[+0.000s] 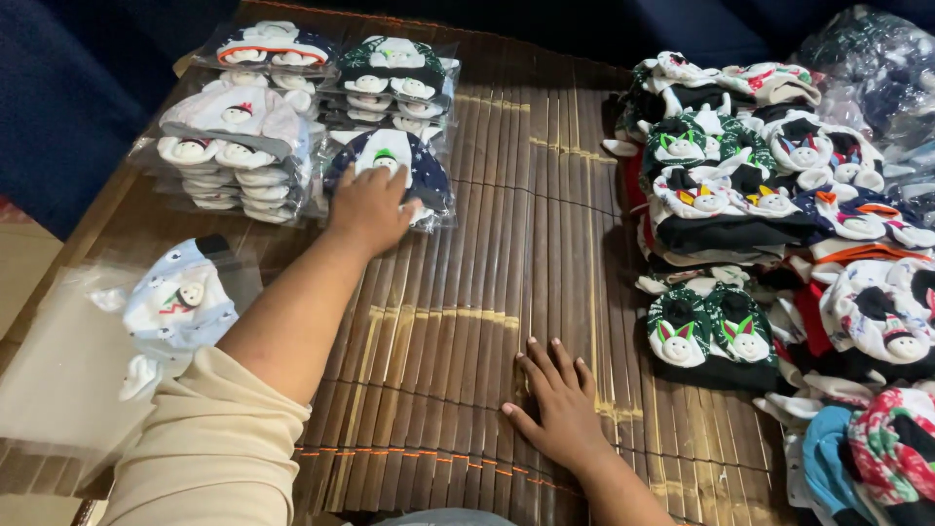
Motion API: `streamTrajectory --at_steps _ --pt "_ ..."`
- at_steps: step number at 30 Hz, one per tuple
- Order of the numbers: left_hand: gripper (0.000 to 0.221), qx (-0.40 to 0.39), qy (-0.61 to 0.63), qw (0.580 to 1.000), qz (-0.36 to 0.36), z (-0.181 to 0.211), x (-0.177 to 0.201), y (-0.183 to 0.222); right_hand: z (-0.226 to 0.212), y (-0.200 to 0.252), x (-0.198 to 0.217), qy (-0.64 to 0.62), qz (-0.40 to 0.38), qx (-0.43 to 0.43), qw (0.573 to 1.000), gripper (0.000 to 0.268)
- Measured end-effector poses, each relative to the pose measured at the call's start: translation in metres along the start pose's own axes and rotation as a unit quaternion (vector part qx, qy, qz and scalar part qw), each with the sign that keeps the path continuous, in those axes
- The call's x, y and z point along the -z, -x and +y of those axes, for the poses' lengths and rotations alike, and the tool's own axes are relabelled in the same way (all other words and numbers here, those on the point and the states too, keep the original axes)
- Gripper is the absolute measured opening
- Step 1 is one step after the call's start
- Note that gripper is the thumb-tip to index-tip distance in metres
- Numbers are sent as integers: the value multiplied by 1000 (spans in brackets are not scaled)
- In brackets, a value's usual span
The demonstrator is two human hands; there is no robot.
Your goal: Packaging small fabric items into clear plastic bags
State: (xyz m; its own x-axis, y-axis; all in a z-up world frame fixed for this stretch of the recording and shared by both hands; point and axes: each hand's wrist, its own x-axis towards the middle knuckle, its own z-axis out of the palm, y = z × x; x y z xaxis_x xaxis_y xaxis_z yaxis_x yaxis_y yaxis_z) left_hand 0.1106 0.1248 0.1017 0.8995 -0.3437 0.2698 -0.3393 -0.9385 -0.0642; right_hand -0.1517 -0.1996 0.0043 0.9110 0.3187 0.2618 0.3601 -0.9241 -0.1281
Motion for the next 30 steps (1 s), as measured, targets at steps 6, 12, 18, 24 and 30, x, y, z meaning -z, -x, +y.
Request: streamTrajectory --at_steps 6,12,18,24,30 --pt "73 -55 -70 996 -5 5 -41 8 1 1 -1 2 -14 -1 1000 79" --pt "62 -74 -38 996 33 -12 -42 5 -2 0 1 5 -17 1 1000 78" --pt "60 -88 -5 995 41 -38 -38 12 -5 0 3 10 1 5 1000 77" --pt "64 -72 -23 996 53 -54 -50 16 -5 0 1 15 9 9 1000 77" --pt "78 -93 -49 993 60 -63 -65 16 -7 -1 5 12 21 10 1000 76"
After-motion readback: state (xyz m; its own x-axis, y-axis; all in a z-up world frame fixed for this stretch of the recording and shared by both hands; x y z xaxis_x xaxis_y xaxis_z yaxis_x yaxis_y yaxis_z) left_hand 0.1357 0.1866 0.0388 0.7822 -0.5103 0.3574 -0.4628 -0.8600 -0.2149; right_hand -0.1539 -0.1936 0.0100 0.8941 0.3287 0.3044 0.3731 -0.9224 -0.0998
